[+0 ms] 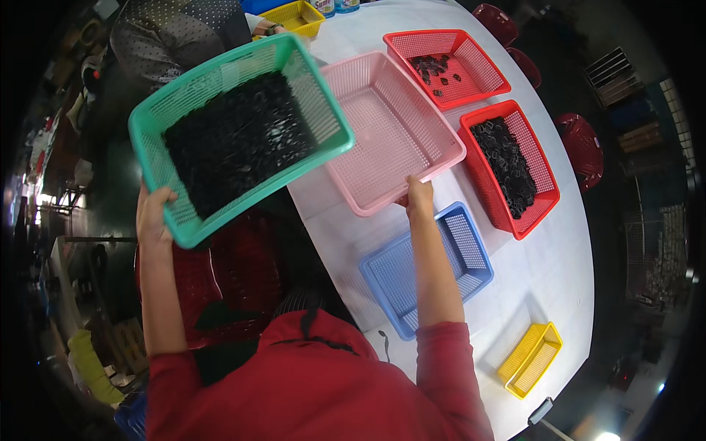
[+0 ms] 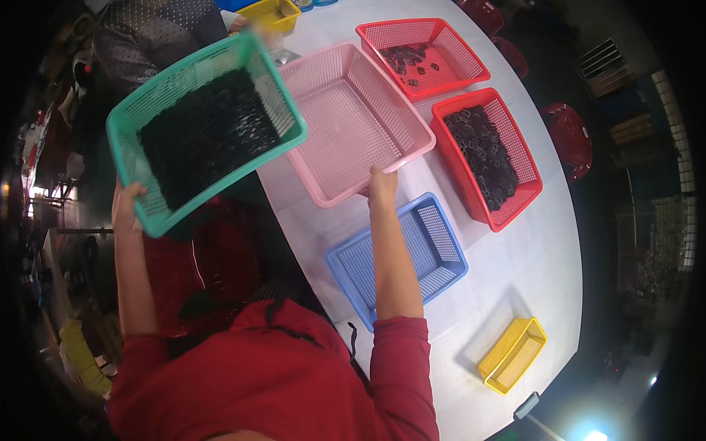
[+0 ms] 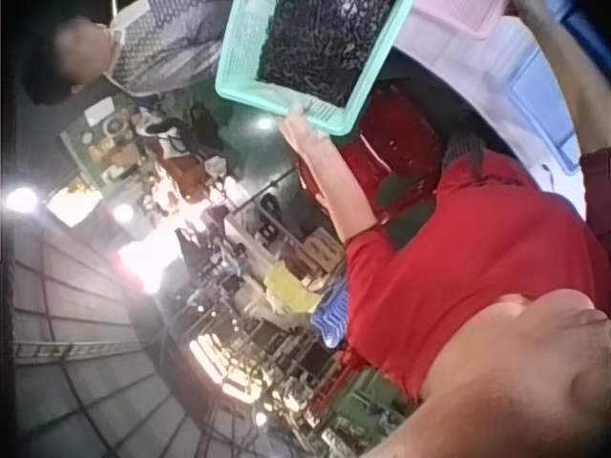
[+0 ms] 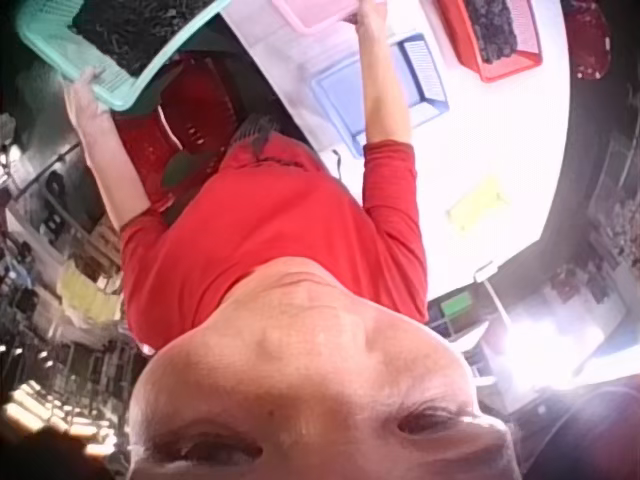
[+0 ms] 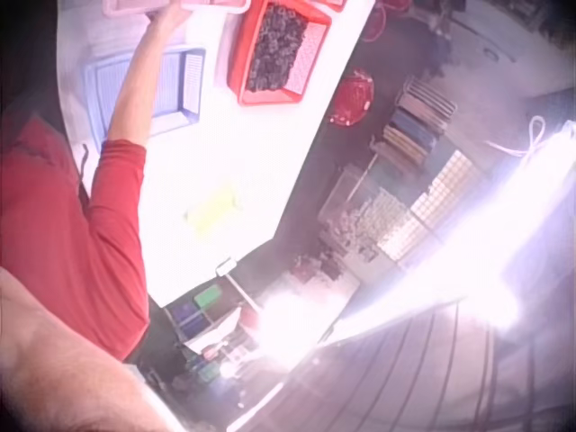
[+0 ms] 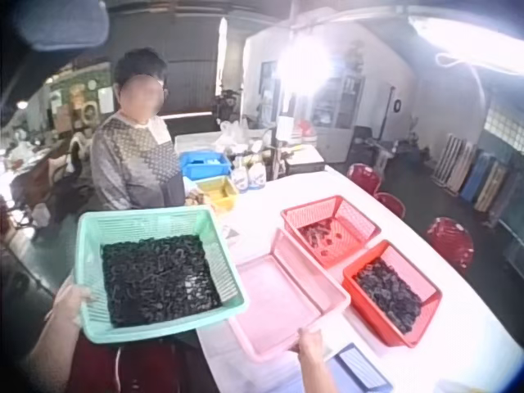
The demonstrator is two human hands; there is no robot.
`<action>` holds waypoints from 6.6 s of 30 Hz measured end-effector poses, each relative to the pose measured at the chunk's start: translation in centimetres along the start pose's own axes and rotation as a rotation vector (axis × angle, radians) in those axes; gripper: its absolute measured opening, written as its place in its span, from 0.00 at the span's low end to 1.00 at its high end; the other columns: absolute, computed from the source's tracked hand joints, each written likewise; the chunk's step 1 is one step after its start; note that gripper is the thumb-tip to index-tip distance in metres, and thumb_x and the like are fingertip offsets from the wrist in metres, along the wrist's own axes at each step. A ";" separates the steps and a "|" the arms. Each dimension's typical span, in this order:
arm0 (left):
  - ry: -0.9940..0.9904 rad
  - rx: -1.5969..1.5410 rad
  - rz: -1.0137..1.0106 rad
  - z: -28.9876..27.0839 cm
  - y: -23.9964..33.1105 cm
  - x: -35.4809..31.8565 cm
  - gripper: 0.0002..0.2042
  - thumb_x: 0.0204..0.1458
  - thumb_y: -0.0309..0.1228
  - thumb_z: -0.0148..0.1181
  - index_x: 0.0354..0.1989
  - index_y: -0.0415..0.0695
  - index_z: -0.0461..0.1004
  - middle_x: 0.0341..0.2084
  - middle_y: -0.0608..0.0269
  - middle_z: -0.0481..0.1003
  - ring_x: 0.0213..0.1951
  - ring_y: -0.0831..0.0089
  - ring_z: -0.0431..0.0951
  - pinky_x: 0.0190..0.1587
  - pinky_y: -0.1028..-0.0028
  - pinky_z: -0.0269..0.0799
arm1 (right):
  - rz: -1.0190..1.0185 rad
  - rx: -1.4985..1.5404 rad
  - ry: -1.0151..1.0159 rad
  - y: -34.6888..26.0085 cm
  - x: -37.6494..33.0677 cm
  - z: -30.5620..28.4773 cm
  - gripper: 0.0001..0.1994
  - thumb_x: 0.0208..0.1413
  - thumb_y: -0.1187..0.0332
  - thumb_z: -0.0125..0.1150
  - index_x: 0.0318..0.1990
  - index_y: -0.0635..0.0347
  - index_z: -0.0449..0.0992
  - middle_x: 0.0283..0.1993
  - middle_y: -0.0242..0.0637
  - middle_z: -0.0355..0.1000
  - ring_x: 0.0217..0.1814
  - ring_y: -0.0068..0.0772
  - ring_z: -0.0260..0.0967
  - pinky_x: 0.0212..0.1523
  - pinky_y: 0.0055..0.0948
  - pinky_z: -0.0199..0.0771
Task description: The person mops a green floor in an office using a flat mop. They move around desks and chairs, cleaning the floor systematically.
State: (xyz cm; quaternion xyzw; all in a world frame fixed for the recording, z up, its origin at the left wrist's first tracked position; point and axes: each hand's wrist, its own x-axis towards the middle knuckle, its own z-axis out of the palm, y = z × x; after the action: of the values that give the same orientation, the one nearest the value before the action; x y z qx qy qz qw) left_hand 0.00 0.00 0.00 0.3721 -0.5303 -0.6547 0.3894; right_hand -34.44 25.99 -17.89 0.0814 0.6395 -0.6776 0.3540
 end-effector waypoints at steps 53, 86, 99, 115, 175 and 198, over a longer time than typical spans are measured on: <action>-0.061 0.407 0.872 17.8 -8.1 -1.2 0.17 0.43 0.17 0.46 0.45 0.27 0.62 0.39 0.47 0.65 0.42 0.57 0.67 0.52 0.64 0.62 | -0.552 -0.737 0.935 3.8 -20.9 -13.2 0.26 0.49 0.73 0.54 0.58 0.61 0.58 0.57 0.50 0.56 0.61 0.49 0.53 0.60 0.40 0.55; -0.244 0.081 -0.688 23.5 -23.6 -33.2 0.18 0.44 0.25 0.55 0.44 0.35 0.62 0.38 0.53 0.67 0.41 0.59 0.71 0.40 0.55 0.71 | -0.015 -1.373 0.961 14.7 -36.5 -47.5 0.16 0.51 0.59 0.55 0.44 0.59 0.70 0.38 0.43 0.74 0.44 0.44 0.70 0.58 0.61 0.45; -0.464 0.332 -0.593 8.9 -19.3 -24.2 0.16 0.38 0.19 0.50 0.40 0.32 0.67 0.37 0.57 0.69 0.39 0.65 0.70 0.45 0.68 0.65 | -0.677 -0.715 0.882 14.0 -25.8 -23.1 0.18 0.57 0.61 0.48 0.49 0.64 0.69 0.43 0.51 0.70 0.49 0.49 0.66 0.52 0.41 0.62; -1.413 0.490 -0.530 8.3 -17.5 -39.7 0.27 0.38 0.18 0.50 0.53 0.35 0.62 0.45 0.58 0.69 0.45 0.68 0.70 0.44 0.71 0.67 | -0.280 -0.267 0.916 27.6 -69.3 -24.7 0.30 0.51 0.42 0.51 0.51 0.58 0.61 0.48 0.53 0.61 0.49 0.53 0.64 0.49 0.42 0.64; -2.903 0.140 0.216 -10.5 -33.8 -286.9 0.33 0.39 0.23 0.53 0.61 0.45 0.57 0.44 0.59 0.69 0.35 0.72 0.70 0.33 0.76 0.70 | 0.212 0.471 2.072 122.1 -232.1 -138.0 0.34 0.43 0.74 0.63 0.61 0.62 0.58 0.50 0.36 0.69 0.44 0.22 0.68 0.45 0.25 0.69; -2.558 0.260 0.043 14.1 -49.6 -382.7 0.27 0.41 0.20 0.50 0.56 0.37 0.62 0.48 0.51 0.71 0.48 0.68 0.71 0.52 0.72 0.65 | -0.397 0.644 1.693 141.0 -284.7 -233.4 0.25 0.45 0.61 0.62 0.47 0.70 0.68 0.41 0.39 0.71 0.40 0.26 0.67 0.41 0.24 0.67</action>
State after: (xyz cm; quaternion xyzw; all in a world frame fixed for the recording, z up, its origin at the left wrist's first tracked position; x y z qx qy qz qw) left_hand 142.20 358.55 -18.10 -0.4911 -0.5903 -0.4816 -0.4224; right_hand 177.53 358.34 -11.08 0.5324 0.4680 -0.5856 -0.3932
